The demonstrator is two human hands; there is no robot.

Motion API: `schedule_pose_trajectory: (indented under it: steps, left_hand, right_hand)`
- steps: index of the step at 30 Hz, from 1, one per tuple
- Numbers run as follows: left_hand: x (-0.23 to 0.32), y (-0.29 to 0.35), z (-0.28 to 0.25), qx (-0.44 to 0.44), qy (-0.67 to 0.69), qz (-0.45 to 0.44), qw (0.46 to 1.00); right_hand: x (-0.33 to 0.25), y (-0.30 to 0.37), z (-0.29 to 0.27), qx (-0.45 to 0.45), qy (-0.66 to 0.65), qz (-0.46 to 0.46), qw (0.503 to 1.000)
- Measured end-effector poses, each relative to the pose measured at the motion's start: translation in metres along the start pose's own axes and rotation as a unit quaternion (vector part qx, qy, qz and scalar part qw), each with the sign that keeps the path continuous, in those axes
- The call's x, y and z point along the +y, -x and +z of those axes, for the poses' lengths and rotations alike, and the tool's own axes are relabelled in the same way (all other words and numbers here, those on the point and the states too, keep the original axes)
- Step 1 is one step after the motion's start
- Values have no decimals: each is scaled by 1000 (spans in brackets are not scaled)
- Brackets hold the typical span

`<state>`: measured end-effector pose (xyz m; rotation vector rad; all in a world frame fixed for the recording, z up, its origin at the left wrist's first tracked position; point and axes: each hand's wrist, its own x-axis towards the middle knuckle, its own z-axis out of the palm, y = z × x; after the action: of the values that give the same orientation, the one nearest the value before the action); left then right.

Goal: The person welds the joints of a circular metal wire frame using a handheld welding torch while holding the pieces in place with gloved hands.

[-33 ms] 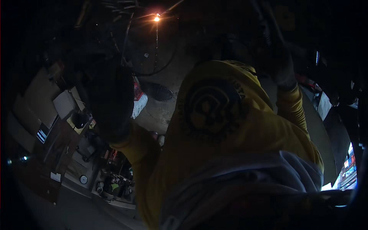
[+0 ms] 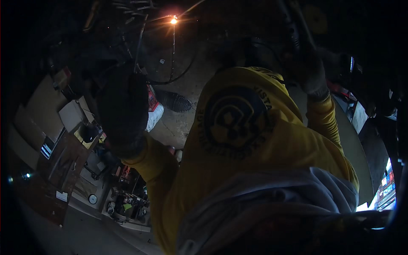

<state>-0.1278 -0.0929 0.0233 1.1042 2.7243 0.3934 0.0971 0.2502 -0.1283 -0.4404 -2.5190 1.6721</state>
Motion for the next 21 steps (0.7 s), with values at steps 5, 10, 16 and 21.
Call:
schedule_pose_trajectory:
  steps: [5,10,16,21]
  left_hand:
    - [22,-15,-3,7,21,-19,1000]
    - [20,-16,-3,-7,10,-7,1000]
    - [17,-15,0,-13,10,-31,999]
    - [15,-13,-2,-12,-30,25,999]
  right_hand:
    - [-30,-5,-1,-12,-228,223,948]
    - [-40,-7,-2,-21,-246,231,941]
    - [-37,-6,0,-32,-247,191,949]
    - [-25,-3,3,-34,-241,159,957]
